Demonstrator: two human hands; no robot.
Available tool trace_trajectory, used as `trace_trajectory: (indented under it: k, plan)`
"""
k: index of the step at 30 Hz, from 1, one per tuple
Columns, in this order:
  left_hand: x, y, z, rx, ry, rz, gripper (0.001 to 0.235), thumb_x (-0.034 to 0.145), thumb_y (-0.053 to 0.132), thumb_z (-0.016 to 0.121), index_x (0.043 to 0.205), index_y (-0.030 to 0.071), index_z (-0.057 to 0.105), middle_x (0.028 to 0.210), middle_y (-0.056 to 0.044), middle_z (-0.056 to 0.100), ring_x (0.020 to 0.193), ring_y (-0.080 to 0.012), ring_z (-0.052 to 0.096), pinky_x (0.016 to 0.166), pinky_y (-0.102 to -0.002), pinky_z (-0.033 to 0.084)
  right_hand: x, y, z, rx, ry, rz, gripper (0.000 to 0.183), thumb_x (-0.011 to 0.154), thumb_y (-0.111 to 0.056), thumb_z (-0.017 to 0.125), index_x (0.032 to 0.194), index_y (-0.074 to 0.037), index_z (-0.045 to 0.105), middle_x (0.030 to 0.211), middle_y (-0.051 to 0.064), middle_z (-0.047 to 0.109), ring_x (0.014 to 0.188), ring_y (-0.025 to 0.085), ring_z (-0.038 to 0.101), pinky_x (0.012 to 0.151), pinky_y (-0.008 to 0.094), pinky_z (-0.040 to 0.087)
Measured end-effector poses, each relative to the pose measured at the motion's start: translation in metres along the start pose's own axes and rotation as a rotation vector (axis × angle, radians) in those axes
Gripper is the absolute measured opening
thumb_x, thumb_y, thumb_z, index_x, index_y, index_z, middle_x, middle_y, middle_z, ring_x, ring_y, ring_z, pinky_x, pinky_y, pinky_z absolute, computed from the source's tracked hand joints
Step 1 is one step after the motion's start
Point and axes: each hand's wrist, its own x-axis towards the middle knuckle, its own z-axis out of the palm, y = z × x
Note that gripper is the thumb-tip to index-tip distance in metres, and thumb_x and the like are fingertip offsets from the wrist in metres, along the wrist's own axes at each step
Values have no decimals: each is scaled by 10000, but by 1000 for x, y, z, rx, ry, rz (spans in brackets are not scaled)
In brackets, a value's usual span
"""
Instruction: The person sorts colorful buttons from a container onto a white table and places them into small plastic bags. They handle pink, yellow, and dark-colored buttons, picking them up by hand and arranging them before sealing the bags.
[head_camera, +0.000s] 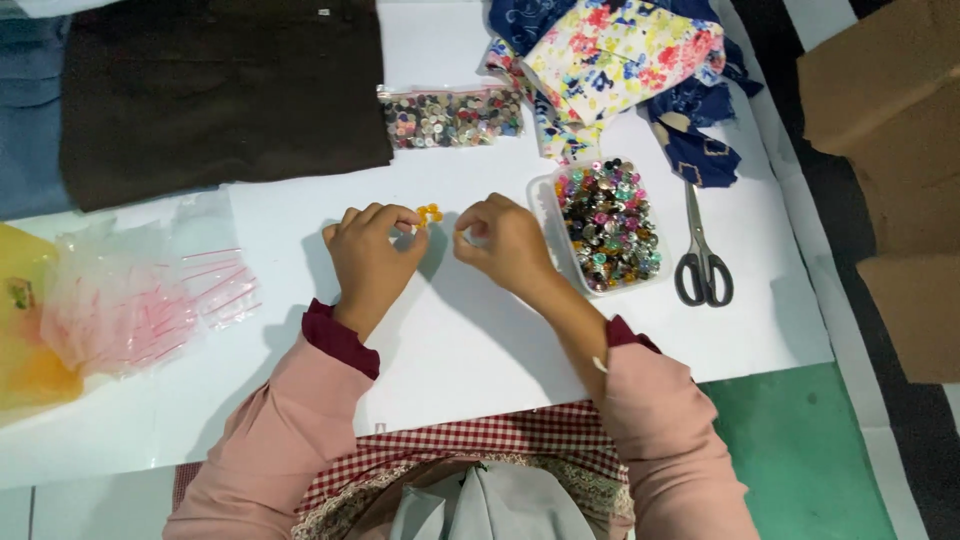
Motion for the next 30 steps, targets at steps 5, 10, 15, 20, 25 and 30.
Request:
trace_trajectory:
  k: [5, 10, 15, 20, 25, 30]
  plan:
    - [-5, -24, 14, 6, -16, -45, 152, 758, 213, 837, 832, 258, 712, 743, 109, 647, 787, -199, 646, 834, -428, 402, 14, 5, 37, -32, -34, 9, 191, 821, -139, 810, 991, -68, 757, 805, 72, 657, 802, 209, 706, 718, 318, 610]
    - [-4, -17, 17, -43, -71, -92, 121, 781, 190, 827, 851, 246, 746, 756, 100, 663, 792, -201, 670, 842, -443, 431, 13, 8, 44, -69, 11, -20, 186, 837, -117, 815, 1006, -65, 757, 785, 54, 639, 783, 194, 695, 701, 293, 605]
    - [-4, -16, 18, -78, -130, -132, 176, 789, 134, 825, 908, 241, 752, 789, 81, 683, 835, -197, 665, 863, -451, 414, 11, 3, 42, -18, 31, 23, 212, 844, -53, 800, 1052, -60, 758, 828, 91, 676, 774, 194, 673, 703, 291, 597]
    - [-4, -11, 15, -122, -138, -157, 173, 803, 127, 816, 921, 232, 746, 792, 81, 700, 823, -185, 642, 859, -433, 403, 8, 4, 46, 46, 70, 38, 245, 833, 19, 774, 1063, -64, 760, 840, 99, 691, 785, 205, 673, 710, 303, 592]
    - [-5, -9, 15, -148, -96, -145, 195, 792, 101, 813, 922, 223, 734, 807, 81, 712, 789, -182, 623, 855, -433, 393, 5, 4, 33, 152, 114, 41, 222, 831, 32, 755, 1021, -79, 771, 805, 101, 704, 714, 214, 664, 635, 305, 564]
    - [0, 4, 0, -168, 53, -63, 249, 812, 46, 783, 988, 200, 698, 862, 56, 674, 776, -190, 604, 822, -446, 414, -6, -32, -25, 201, 227, 52, 205, 835, -9, 770, 996, -134, 790, 801, 76, 735, 674, 176, 660, 564, 267, 505]
